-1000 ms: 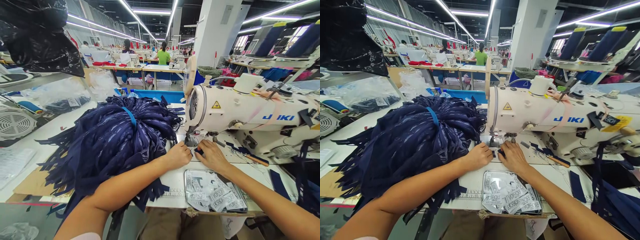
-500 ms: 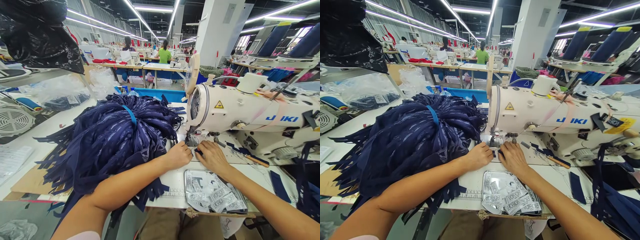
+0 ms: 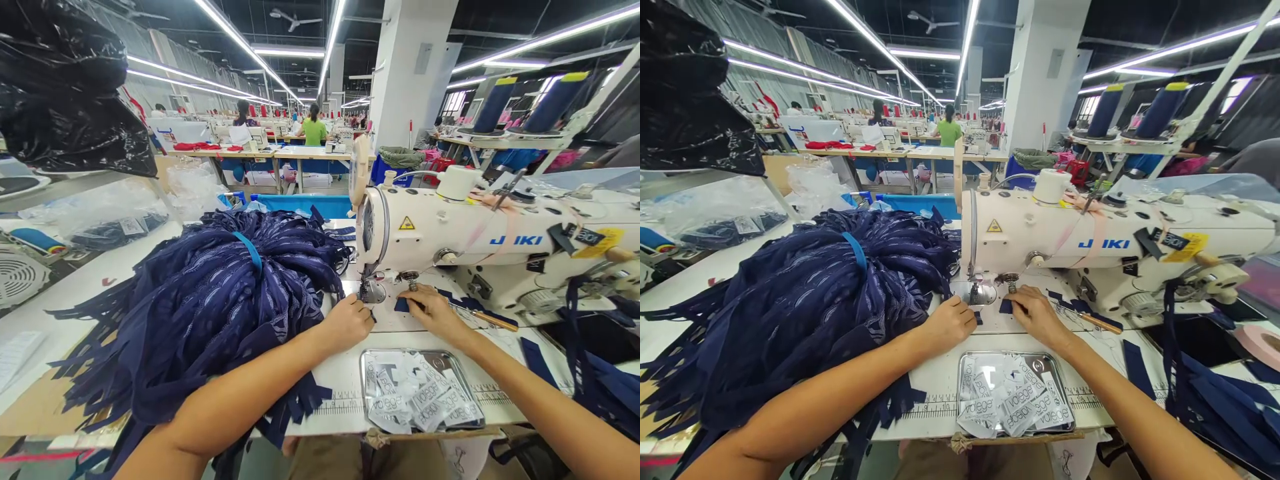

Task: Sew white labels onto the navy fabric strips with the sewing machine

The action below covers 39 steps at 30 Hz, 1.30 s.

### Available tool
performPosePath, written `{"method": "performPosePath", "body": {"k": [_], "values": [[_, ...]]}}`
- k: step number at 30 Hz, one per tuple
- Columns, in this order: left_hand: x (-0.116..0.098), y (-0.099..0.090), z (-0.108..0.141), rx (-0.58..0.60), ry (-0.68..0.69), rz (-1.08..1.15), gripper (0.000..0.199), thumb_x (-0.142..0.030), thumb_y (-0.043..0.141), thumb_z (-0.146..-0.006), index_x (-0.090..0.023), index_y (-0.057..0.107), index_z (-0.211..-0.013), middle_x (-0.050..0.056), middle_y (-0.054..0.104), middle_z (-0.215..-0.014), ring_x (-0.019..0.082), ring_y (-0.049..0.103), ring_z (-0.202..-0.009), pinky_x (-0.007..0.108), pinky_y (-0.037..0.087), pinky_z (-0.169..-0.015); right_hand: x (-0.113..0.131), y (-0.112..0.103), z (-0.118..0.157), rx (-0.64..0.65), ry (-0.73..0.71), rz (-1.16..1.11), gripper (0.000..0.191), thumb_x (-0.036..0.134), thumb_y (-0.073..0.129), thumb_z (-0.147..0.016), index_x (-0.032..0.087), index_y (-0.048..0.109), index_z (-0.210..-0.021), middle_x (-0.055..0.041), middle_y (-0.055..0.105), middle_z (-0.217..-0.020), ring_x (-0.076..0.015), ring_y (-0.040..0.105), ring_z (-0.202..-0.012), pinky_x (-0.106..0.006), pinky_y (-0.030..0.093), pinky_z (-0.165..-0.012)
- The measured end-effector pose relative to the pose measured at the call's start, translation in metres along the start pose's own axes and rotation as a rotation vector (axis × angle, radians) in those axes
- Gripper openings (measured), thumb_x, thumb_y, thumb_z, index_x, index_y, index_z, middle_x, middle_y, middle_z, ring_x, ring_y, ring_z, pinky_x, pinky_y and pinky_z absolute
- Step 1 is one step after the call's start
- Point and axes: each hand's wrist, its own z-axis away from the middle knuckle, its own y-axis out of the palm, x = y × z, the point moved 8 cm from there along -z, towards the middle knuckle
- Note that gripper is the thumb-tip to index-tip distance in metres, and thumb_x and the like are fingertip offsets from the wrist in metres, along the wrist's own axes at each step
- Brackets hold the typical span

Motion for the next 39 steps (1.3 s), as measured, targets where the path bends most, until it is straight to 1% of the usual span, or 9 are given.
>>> {"method": "performPosePath", "body": {"k": [3, 7, 10, 14, 17, 22, 33, 36, 39], "values": [[0.0, -0.001, 0.0, -0.006, 0.004, -0.017, 0.018, -0.008, 0.048, -0.081, -0.012, 0.053, -0.065, 0.004, 0.055, -0.062, 0.015, 0.048, -0.059, 0.03, 0.028, -0.057, -0.001, -0.005, 0.002, 0.004, 0.088, -0.187, 0.028, 0.015, 0.037, -0.081, 0.02, 0.064, -0.088, -0.0045, 0.066, -0.081, -0.0184, 0.057, -0.076, -0.033, 0.042, -0.073], [0.001, -0.001, 0.0, 0.006, -0.001, -0.03, 0.018, -0.008, 0.047, -0.082, -0.012, 0.053, -0.065, 0.003, 0.055, -0.062, 0.015, 0.049, -0.06, 0.03, 0.029, -0.057, 0.005, -0.006, 0.006, 0.033, 0.09, -0.243, 0.03, 0.014, 0.037, -0.08, 0.02, 0.064, -0.09, -0.0037, 0.065, -0.08, -0.0174, 0.057, -0.077, -0.034, 0.041, -0.076], [0.001, 0.0, -0.001, 0.008, 0.003, -0.033, 0.018, -0.008, 0.047, -0.082, -0.012, 0.053, -0.065, 0.003, 0.055, -0.061, 0.015, 0.049, -0.06, 0.03, 0.029, -0.057, 0.005, -0.001, 0.007, 0.088, 0.05, -0.158, 0.03, 0.013, 0.036, -0.081, 0.019, 0.064, -0.092, -0.0043, 0.064, -0.08, -0.0176, 0.057, -0.078, -0.035, 0.039, -0.078], [0.001, -0.002, -0.002, -0.007, 0.013, -0.03, 0.018, -0.007, 0.047, -0.081, -0.012, 0.053, -0.065, 0.003, 0.055, -0.062, 0.015, 0.049, -0.059, 0.03, 0.029, -0.057, 0.0, 0.012, 0.01, 0.153, -0.03, 0.094, 0.029, 0.013, 0.038, -0.082, 0.017, 0.062, -0.099, -0.0066, 0.061, -0.082, -0.02, 0.055, -0.08, -0.036, 0.038, -0.075], [0.002, -0.003, -0.002, -0.023, 0.015, -0.029, 0.018, -0.006, 0.046, -0.08, -0.011, 0.053, -0.064, 0.003, 0.055, -0.061, 0.015, 0.049, -0.058, 0.03, 0.029, -0.058, -0.003, 0.014, 0.012, 0.108, -0.082, 0.192, 0.027, 0.016, 0.039, -0.084, 0.015, 0.06, -0.103, -0.0081, 0.06, -0.087, -0.0208, 0.052, -0.081, -0.036, 0.037, -0.075], [0.001, -0.002, -0.002, -0.034, 0.026, -0.025, 0.019, -0.005, 0.044, -0.08, -0.011, 0.053, -0.065, 0.003, 0.055, -0.061, 0.015, 0.048, -0.057, 0.03, 0.029, -0.058, -0.002, 0.013, 0.016, 0.053, -0.146, 0.225, 0.026, 0.019, 0.038, -0.087, 0.013, 0.058, -0.103, -0.0086, 0.059, -0.088, -0.0207, 0.049, -0.082, -0.036, 0.036, -0.077], [0.002, -0.001, -0.003, -0.013, 0.02, -0.017, 0.02, -0.006, 0.042, -0.082, -0.012, 0.053, -0.066, 0.003, 0.054, -0.062, 0.014, 0.047, -0.057, 0.03, 0.029, -0.058, -0.001, 0.011, 0.014, 0.014, -0.157, 0.214, 0.021, 0.017, 0.039, -0.086, 0.014, 0.057, -0.095, -0.0083, 0.058, -0.085, -0.0203, 0.049, -0.079, -0.038, 0.036, -0.08], [0.004, -0.003, -0.004, -0.025, 0.014, -0.005, 0.022, -0.007, 0.042, -0.082, -0.013, 0.052, -0.063, 0.003, 0.054, -0.061, 0.015, 0.046, -0.057, 0.03, 0.028, -0.058, 0.002, 0.001, 0.015, -0.033, -0.103, 0.147, 0.017, 0.015, 0.039, -0.086, 0.016, 0.055, -0.085, -0.0063, 0.057, -0.079, -0.0179, 0.049, -0.074, -0.034, 0.038, -0.074], [0.007, -0.006, -0.005, -0.036, 0.029, -0.017, 0.02, -0.007, 0.043, -0.082, -0.012, 0.054, -0.066, 0.003, 0.055, -0.063, 0.016, 0.047, -0.058, 0.03, 0.029, -0.059, 0.005, -0.02, 0.025, -0.138, -0.034, 0.128, 0.017, 0.013, 0.037, -0.087, 0.016, 0.053, -0.082, -0.0046, 0.056, -0.076, -0.0158, 0.05, -0.07, -0.029, 0.038, -0.068]]}}
